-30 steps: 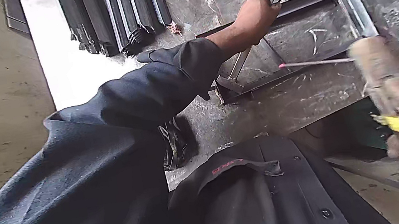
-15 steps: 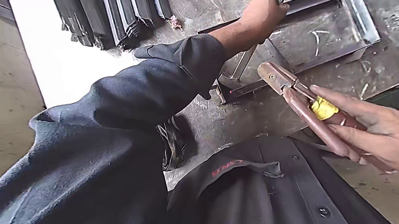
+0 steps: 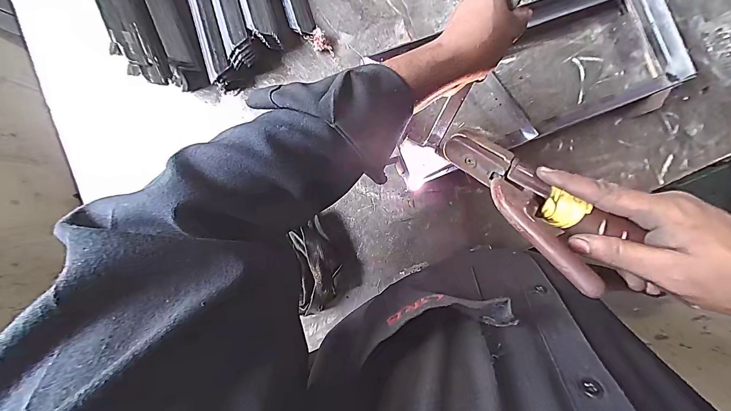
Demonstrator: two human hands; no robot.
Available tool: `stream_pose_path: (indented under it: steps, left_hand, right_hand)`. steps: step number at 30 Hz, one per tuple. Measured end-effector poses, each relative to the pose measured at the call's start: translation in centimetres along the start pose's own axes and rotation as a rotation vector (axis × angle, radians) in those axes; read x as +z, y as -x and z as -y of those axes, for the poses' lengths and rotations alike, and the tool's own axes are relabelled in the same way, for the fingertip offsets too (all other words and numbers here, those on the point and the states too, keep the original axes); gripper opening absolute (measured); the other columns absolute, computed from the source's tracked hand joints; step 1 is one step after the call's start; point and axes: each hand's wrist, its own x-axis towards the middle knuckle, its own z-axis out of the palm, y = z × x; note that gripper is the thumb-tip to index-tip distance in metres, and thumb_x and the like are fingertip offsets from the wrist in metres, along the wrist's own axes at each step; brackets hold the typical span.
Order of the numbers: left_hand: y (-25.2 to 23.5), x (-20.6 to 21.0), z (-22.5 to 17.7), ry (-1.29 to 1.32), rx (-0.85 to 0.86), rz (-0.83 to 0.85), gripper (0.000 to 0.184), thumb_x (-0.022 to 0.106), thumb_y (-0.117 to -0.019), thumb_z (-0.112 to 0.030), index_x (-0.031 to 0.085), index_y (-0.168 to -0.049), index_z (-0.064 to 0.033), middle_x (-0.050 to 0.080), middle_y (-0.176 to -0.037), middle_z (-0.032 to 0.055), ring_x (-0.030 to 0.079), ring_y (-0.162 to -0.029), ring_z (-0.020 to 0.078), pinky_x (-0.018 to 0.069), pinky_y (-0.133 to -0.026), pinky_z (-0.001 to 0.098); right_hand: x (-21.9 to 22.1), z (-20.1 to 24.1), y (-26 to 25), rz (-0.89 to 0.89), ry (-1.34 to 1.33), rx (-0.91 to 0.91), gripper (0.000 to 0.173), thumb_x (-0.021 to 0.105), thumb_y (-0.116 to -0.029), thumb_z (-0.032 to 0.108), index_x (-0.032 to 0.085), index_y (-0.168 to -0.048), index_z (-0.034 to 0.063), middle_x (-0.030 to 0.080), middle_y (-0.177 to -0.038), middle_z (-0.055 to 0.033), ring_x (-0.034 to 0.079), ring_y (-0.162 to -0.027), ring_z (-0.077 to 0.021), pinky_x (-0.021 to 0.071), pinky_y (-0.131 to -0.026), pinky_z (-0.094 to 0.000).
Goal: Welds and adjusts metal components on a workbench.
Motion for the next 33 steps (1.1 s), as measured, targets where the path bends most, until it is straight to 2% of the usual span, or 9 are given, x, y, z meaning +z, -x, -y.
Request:
stream_pose_path:
  steps: [1, 4, 5, 7, 14, 20, 29, 30, 33]
  left_hand:
    - [0.0, 0.1, 0.1, 0.01, -0.001, -0.003, 0.024, 0.056, -0.1057, -0.025, 0.055, -0.118, -0.0044, 0.059, -0.087, 0.0076, 0.057, -0.062, 0.0152, 0.0519, -0.059, 0.0327]
    - [0.0, 0.0, 0.0, 0.035, -0.011, 0.0, 0.024, 0.057, -0.1051, -0.024, 0.056, -0.119, -0.0041, 0.06, -0.088, 0.0085, 0.058, -0.066, 0.0165, 0.0519, -0.063, 0.0343]
    - [0.0, 0.2, 0.0, 0.058, -0.021, -0.004, 0.021, 0.056, -0.1052, -0.024, 0.055, -0.115, -0.0057, 0.056, -0.082, 0.0061, 0.054, -0.058, 0.0139, 0.0498, -0.055, 0.0303]
    - [0.1, 0.3, -0.1, 0.099, -0.042, 0.001, 0.02, 0.056, -0.1057, -0.023, 0.054, -0.115, -0.0064, 0.053, -0.079, 0.005, 0.05, -0.053, 0.013, 0.0469, -0.049, 0.0286]
    - [0.1, 0.0, -0.1, 0.042, -0.02, 0.012, 0.025, 0.055, -0.106, -0.024, 0.055, -0.119, -0.0036, 0.057, -0.083, 0.0065, 0.054, -0.056, 0.0133, 0.0503, -0.053, 0.03]
    - [0.0, 0.1, -0.1, 0.065, -0.037, 0.016, 0.023, 0.055, -0.1063, -0.024, 0.055, -0.117, -0.0037, 0.055, -0.082, 0.0063, 0.052, -0.055, 0.0131, 0.0484, -0.051, 0.0288]
    - [-0.1, 0.1, -0.3, 0.045, -0.06, 0.023, 0.026, 0.056, -0.1063, -0.025, 0.055, -0.122, -0.0035, 0.057, -0.085, 0.0071, 0.054, -0.057, 0.0141, 0.0509, -0.054, 0.0302]
    - [-0.5, 0.0, 0.4, 0.054, -0.016, 0.041, 0.027, 0.056, -0.1065, -0.025, 0.056, -0.121, -0.0022, 0.058, -0.084, 0.0077, 0.055, -0.058, 0.0145, 0.051, -0.054, 0.0312]
    - [-3.6, 0.9, 5.4, 0.227, 0.344, 0.005, 0.027, 0.061, -0.1021, -0.026, 0.058, -0.1, 0.0005, 0.057, -0.062, 0.0045, 0.052, -0.039, 0.0071, 0.0452, -0.034, 0.024]
  right_hand:
    - [0.1, 0.0, 0.1, -0.015, 0.033, -0.02, 0.059, 0.055, -0.1008, 0.053, 0.036, -0.157, 0.0484, 0.067, -0.089, 0.0092, 0.06, -0.057, 0.0, 0.0537, -0.049, -0.0209]
    - [0.3, -0.1, 0.1, -0.05, 0.14, -0.114, 0.059, 0.052, -0.102, 0.052, 0.037, -0.158, 0.0421, 0.069, -0.095, 0.0086, 0.061, -0.064, 0.0028, 0.0547, -0.056, -0.0192]
    - [0.4, -0.1, 0.1, -0.051, 0.152, -0.119, 0.059, 0.052, -0.1021, 0.052, 0.037, -0.158, 0.0425, 0.069, -0.094, 0.0087, 0.061, -0.065, 0.0028, 0.0549, -0.057, -0.0193]
    - [0.4, -0.2, 0.1, -0.054, 0.136, -0.112, 0.059, 0.052, -0.102, 0.052, 0.037, -0.158, 0.0431, 0.068, -0.092, 0.009, 0.06, -0.061, 0.0027, 0.0538, -0.053, -0.0188]
    - [0.2, -0.3, 0.0, -0.045, 0.087, -0.089, 0.059, 0.053, -0.1016, 0.052, 0.038, -0.158, 0.0422, 0.068, -0.091, 0.0091, 0.059, -0.058, 0.003, 0.0524, -0.05, -0.0178]
    - [0.3, -0.4, -0.2, -0.057, 0.103, -0.106, 0.059, 0.053, -0.1018, 0.051, 0.038, -0.158, 0.0415, 0.068, -0.096, 0.0086, 0.06, -0.061, 0.0033, 0.0532, -0.052, -0.0175]
    - [0.5, -0.6, -0.4, -0.074, 0.129, -0.133, 0.058, 0.052, -0.1023, 0.051, 0.038, -0.158, 0.0406, 0.07, -0.101, 0.0066, 0.063, -0.067, 0.0028, 0.0555, -0.058, -0.0186]
    - [0.5, -0.6, -0.4, -0.065, 0.124, -0.123, 0.059, 0.052, -0.1023, 0.051, 0.037, -0.158, 0.0416, 0.07, -0.101, 0.007, 0.063, -0.068, 0.0024, 0.0559, -0.059, -0.0187]
    - [0.5, -0.8, -0.5, -0.059, 0.111, -0.126, 0.058, 0.052, -0.1025, 0.051, 0.038, -0.158, 0.0416, 0.07, -0.103, 0.0073, 0.064, -0.071, 0.0018, 0.0561, -0.061, -0.019]
